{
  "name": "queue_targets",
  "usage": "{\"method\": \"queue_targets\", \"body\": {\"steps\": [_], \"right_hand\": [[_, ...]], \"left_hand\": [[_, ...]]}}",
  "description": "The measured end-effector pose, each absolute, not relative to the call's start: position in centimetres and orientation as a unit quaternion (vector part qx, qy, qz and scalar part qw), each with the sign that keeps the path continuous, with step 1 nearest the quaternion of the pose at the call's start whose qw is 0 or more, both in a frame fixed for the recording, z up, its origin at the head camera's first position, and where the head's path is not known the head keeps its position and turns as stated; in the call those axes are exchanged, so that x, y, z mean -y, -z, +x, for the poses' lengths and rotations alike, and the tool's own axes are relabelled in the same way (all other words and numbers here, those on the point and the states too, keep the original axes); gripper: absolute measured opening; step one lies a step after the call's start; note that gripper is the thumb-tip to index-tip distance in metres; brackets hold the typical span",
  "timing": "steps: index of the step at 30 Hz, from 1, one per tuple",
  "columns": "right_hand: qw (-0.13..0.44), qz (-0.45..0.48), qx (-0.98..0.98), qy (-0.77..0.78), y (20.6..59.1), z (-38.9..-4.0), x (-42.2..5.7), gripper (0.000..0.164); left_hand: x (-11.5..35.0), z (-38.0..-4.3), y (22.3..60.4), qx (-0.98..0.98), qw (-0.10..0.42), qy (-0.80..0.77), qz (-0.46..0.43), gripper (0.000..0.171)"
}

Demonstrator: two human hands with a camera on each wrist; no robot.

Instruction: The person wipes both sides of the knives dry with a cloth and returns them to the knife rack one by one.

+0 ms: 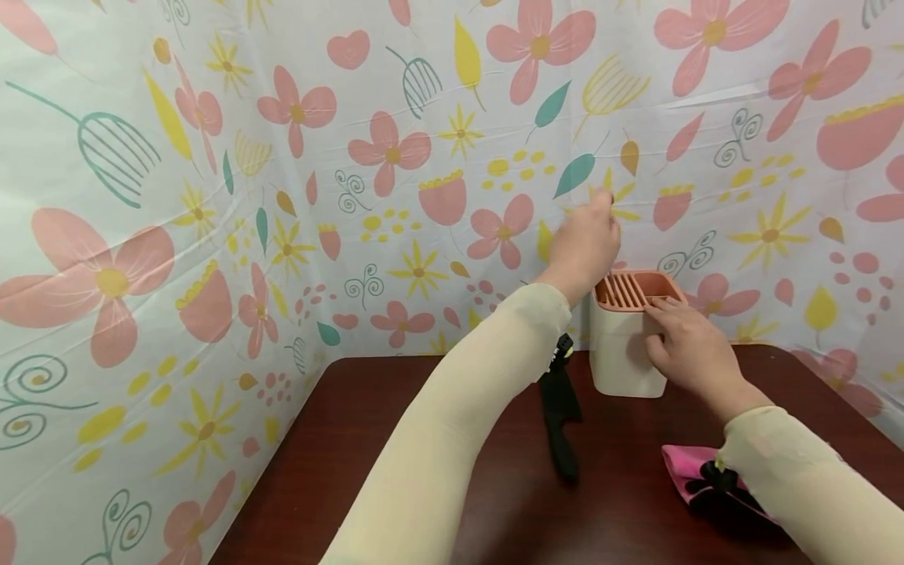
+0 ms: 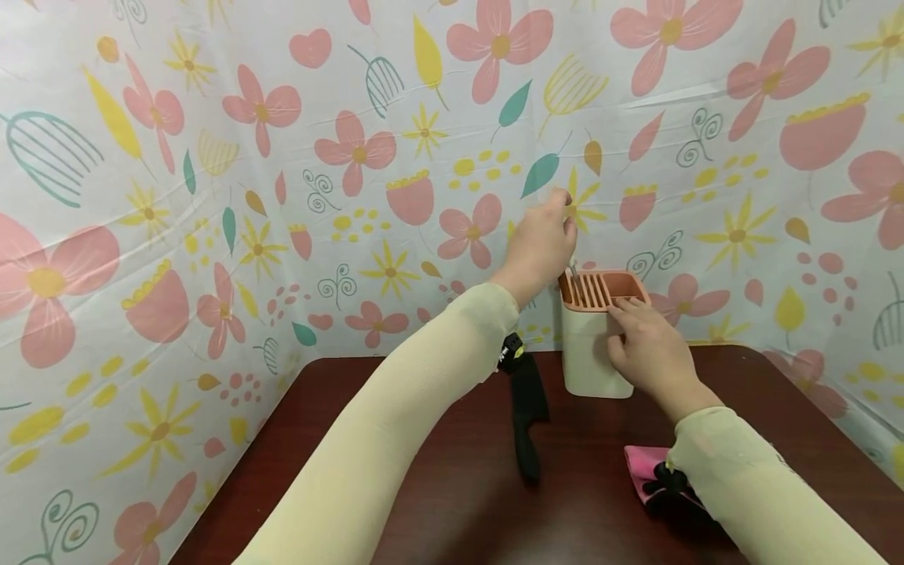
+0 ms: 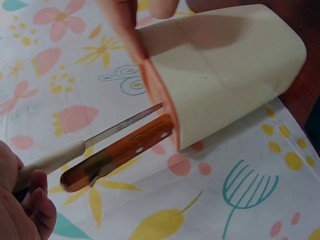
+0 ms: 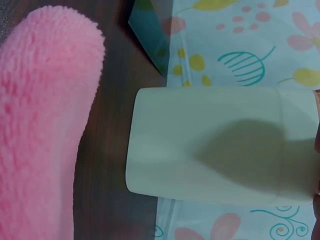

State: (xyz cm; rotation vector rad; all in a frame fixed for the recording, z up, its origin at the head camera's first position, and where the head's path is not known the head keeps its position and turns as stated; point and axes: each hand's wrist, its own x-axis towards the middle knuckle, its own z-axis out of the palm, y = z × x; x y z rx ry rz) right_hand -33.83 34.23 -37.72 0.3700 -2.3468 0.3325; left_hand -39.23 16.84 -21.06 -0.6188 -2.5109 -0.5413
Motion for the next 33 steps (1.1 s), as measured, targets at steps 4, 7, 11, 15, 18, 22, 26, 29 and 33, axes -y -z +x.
{"method": "queue_targets", "body": {"steps": [4,7,11,15,18,22,26,29,33], "right_hand": [[0.367,0.14,0.91,-0.132,38.0,-34.0,-34.2,0.049],[0.363,0.138,0.912,-0.134,38.2,-34.2,-34.2,0.049],[0.364,0.14,0.911,-0.138,38.4,-34.6,-34.4,0.049],[0.376,0.143,0.904,-0.142,38.4,-34.6,-34.3,0.048],[0.383,0.141,0.902,-0.143,38.4,-34.5,-34.2,0.048],[0.386,0.134,0.901,-0.144,38.5,-34.5,-34.2,0.047],[0.388,0.128,0.901,-0.144,38.5,-34.5,-34.1,0.047],[0.388,0.123,0.902,-0.146,38.5,-34.4,-34.1,0.047],[0.385,0.12,0.903,-0.149,38.5,-34.3,-34.2,0.048]], "left_hand": [[-17.5,-39.3,22.2,0.929,0.26,0.137,-0.225,0.029],[-17.9,-39.5,23.2,0.932,0.27,0.102,-0.217,0.021],[-18.4,-39.6,24.5,0.938,0.269,0.067,-0.209,0.01],[-18.9,-39.8,25.5,0.941,0.264,0.05,-0.207,0.007],[-19.2,-39.9,26.1,0.943,0.252,0.056,-0.209,0.006],[-19.4,-40.0,27.0,0.947,0.234,0.067,-0.208,0.005],[-19.6,-40.1,27.7,0.948,0.233,0.071,-0.203,0.007],[-19.7,-40.2,28.1,0.947,0.235,0.067,-0.206,0.004],[-19.9,-40.2,28.6,0.945,0.24,0.068,-0.21,0.003]]}}
